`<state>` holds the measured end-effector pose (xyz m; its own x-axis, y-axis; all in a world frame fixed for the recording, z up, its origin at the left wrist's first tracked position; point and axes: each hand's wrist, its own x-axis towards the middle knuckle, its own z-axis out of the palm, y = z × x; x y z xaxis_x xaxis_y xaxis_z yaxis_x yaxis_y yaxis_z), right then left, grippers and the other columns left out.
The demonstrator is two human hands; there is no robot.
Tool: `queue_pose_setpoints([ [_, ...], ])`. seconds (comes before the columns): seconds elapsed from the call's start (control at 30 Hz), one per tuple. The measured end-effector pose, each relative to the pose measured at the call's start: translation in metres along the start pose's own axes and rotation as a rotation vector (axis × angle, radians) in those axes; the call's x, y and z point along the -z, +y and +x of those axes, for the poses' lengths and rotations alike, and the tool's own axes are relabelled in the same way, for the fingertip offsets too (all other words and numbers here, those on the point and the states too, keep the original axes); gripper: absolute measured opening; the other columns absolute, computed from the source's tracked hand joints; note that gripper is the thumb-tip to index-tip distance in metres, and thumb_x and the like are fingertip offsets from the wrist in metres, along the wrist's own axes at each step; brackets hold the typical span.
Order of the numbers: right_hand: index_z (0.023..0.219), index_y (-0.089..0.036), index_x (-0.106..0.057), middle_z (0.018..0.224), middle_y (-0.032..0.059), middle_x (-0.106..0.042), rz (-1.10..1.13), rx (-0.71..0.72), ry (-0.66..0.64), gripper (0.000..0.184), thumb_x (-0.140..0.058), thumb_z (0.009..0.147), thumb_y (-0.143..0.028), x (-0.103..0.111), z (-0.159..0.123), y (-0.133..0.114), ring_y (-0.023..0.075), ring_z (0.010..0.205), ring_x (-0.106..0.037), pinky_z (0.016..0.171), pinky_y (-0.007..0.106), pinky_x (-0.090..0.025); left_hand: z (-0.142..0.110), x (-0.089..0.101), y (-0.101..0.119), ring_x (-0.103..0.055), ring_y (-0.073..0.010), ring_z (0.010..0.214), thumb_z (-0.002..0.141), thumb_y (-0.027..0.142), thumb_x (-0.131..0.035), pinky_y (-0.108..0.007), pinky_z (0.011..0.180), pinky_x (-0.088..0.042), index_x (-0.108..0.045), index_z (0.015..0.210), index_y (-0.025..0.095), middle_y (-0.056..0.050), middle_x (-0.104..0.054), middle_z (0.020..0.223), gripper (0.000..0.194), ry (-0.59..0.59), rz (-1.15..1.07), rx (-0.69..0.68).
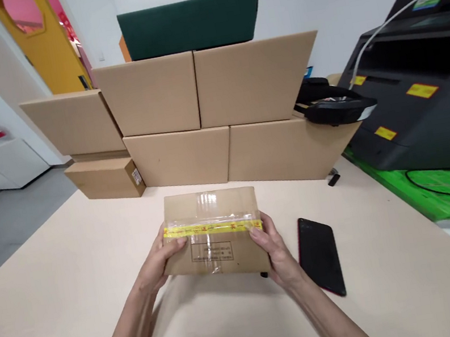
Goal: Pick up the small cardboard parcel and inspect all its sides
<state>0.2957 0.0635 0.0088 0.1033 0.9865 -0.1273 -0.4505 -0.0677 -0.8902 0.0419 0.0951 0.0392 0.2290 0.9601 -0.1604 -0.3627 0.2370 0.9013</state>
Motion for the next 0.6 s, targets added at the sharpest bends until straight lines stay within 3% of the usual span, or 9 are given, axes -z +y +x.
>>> queue_pose_setpoints([
  [0.13, 0.135, -0.034, -0.056, 0.139, 0.0065, -0.065, -0.148, 0.111, -0.077, 0.061, -0.063, 0.086, -0.070, 0.009, 0.006, -0.003, 0.0329, 0.136, -0.054, 0.108, 0.051, -0.047, 0.006, 0.010, 0.006, -0.075, -0.0321, 0.097, 0.067, 0.030, -0.087, -0.033, 0.077, -0.060, -0.064, 0.120, 0.011, -0.015, -0.078, 0.108, 0.062, 0.061, -0.137, 0.088],
  [0.23, 0.144, -0.041, -0.048, 0.155, 0.0048, -0.049, -0.421, 0.430, -0.075, 0.052, -0.060, 0.095, -0.055, 0.021, 0.011, -0.006, 0.0302, 0.144, -0.045, 0.115, 0.053, -0.040, 0.008, 0.015, 0.013, -0.076, -0.0332, 0.097, 0.074, 0.026, -0.080, -0.038, 0.082, -0.062, -0.067, 0.112, 0.010, -0.014, -0.080, 0.099, 0.043, 0.116, -0.293, 0.169],
  [0.33, 0.156, -0.042, -0.031, 0.166, 0.0064, -0.029, -0.776, 0.826, -0.106, 0.069, -0.064, 0.096, -0.044, 0.031, 0.016, -0.009, 0.0333, 0.152, -0.031, 0.116, 0.060, -0.037, 0.008, 0.015, 0.018, -0.077, -0.0318, 0.099, 0.082, 0.023, -0.071, -0.041, 0.089, -0.062, -0.068, 0.111, 0.012, -0.012, -0.081, 0.094, 0.031, 0.154, -0.370, 0.191],
  [0.47, 0.164, -0.030, -0.003, 0.172, 0.0104, -0.008, -1.077, 1.137, -0.272, 0.100, -0.070, 0.090, -0.032, 0.032, 0.018, -0.016, 0.0358, 0.158, -0.013, 0.122, 0.064, -0.027, 0.011, 0.015, 0.018, -0.076, -0.0314, 0.103, 0.087, 0.027, -0.069, -0.039, 0.093, -0.060, -0.065, 0.124, 0.009, -0.014, -0.080, 0.103, 0.041, 0.044, -0.302, 0.228],
  [0.6, 0.165, -0.021, -0.002, 0.174, 0.0097, -0.003, -1.225, 1.305, -0.392, 0.105, -0.069, 0.084, -0.022, 0.026, 0.012, -0.025, 0.0363, 0.158, -0.010, 0.127, 0.063, -0.013, 0.014, 0.020, 0.021, -0.076, -0.0289, 0.102, 0.089, 0.036, -0.071, -0.034, 0.088, -0.061, -0.064, 0.129, 0.008, -0.016, -0.078, 0.114, 0.049, -0.051, -0.166, 0.276],
])
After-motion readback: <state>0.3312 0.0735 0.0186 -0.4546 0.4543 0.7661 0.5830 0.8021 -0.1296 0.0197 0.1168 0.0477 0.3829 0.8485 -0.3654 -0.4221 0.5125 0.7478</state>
